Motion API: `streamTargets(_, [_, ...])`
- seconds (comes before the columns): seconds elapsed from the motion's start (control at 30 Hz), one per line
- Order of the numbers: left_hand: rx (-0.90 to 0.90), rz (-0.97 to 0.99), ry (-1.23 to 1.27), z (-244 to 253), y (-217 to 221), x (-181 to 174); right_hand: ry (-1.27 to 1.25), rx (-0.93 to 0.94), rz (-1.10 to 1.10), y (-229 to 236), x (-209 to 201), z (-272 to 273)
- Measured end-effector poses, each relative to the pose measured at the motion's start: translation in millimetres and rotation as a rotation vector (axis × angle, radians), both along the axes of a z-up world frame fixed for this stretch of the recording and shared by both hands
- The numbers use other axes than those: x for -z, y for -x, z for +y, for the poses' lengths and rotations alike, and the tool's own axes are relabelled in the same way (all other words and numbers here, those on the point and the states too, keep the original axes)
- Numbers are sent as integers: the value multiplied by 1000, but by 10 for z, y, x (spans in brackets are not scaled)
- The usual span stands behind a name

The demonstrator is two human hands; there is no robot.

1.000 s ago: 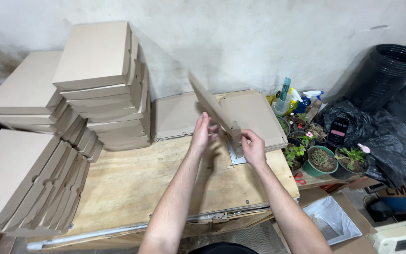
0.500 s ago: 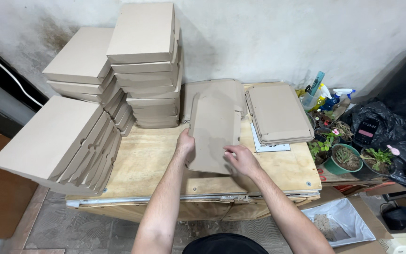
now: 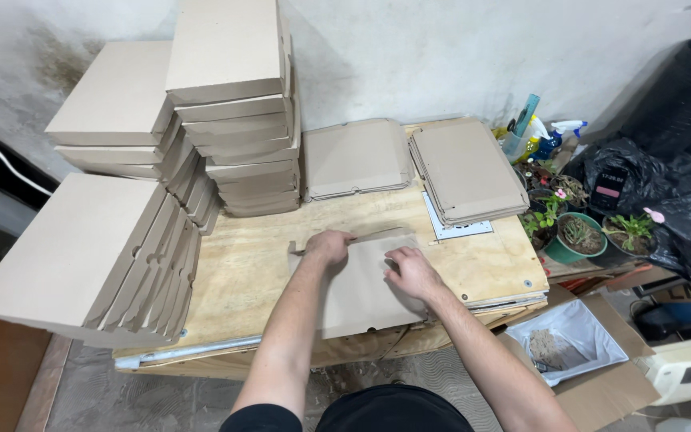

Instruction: The person assembles flat-packed cardboard boxes on a wooden workbench. They fold the flaps, interlock the tabs, and stack the completed boxes. The process is repeated for multiple boxes.

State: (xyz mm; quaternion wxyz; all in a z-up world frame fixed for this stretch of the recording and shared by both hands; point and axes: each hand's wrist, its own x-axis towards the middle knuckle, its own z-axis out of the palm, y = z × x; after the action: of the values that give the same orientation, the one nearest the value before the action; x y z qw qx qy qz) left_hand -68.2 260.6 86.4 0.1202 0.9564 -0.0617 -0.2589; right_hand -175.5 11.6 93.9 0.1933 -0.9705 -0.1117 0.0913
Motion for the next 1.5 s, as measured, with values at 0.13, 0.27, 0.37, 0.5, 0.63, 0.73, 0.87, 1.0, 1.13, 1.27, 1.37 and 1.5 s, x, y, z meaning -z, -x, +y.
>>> streamTargets(0.13, [205,-172,-76,-236,143,222,123,65,100,238,-100,70])
streamTargets(0.27, [113,-568,46,-111,339,555,245,91,79,236,-90,205])
streamTargets(0.37, [-12,-596,-5,192,619,511,292,69,5,144,122,343])
streamTargets(0.5, [-227,-461,132,538,1025,246,369,-4,-101,66,209,672])
streamTargets(0.63, [-220,-434,238,709,1131,360,416,-30,-215,-1,189,1052])
streamTargets(0.73, [-59,-457,257,806,1183,503,315,-215,-316,-18,350,1298])
streamTargets(0.87, [-207,-552,96,765,1347,560,233,-188,-314,25,397,1383])
streamTargets(1.0, [-357,-599,168,758,1372,651,267,-144,-256,42,358,1392])
streamTargets(1.13, [-397,-547,225,791,1361,597,298,-141,-327,33,571,1370])
streamTargets(1.27, [-434,-550,284,820,1368,583,312,-149,-402,34,674,1385])
streamTargets(1.37, [-461,-560,314,826,1341,660,312,-164,-451,38,671,1380])
streamTargets(1.5, [-545,-571,373,848,1328,757,340,-179,-491,6,734,1379])
